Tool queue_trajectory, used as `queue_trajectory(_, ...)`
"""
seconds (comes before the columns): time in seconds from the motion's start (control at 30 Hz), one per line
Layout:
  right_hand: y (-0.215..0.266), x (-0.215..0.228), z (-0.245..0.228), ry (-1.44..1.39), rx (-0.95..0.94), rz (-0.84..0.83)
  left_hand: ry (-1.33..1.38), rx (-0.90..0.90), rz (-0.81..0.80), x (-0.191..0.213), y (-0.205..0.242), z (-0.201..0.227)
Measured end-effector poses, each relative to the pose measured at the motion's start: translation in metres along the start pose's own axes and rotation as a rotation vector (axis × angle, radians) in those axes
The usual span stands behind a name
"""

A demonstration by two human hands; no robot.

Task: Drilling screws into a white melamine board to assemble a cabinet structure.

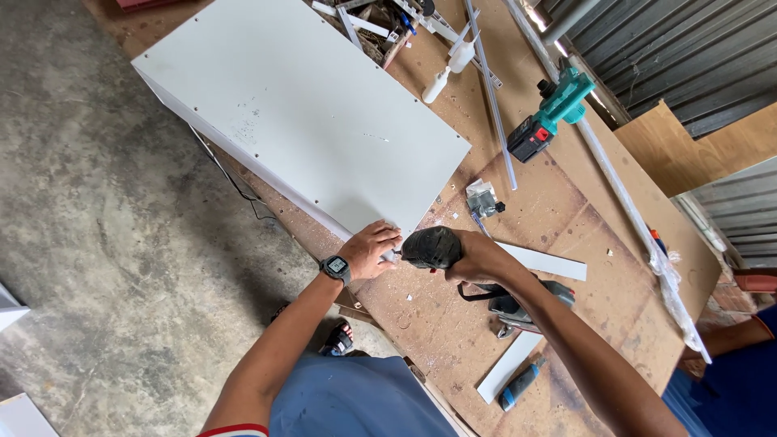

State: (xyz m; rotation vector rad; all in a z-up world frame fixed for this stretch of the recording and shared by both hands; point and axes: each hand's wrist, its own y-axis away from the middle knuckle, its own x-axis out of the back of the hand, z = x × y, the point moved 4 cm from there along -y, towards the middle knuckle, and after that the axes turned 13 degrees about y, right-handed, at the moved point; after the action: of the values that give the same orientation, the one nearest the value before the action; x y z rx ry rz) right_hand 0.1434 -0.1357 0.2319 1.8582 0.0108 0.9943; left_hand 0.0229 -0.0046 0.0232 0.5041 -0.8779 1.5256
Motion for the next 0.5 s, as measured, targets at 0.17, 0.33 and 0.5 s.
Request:
queue_trajectory(0.17,0.004,0.012,-0.01,0.064,0.117,0.018,0.055,-0.05,0.126,-0.006,-0.001,-0.003)
queue_trajectory(0.33,0.0,0.012,-0.002,0.072,0.258,0.005,0.041,-0.064,0.211,-0.002,0.004,0.003)
queue_trajectory(0.5,-0.031,0.016,0.026,0.006,0.137,-0.068,0.017,-0.074,0.283,-0.018,0.01,0.0)
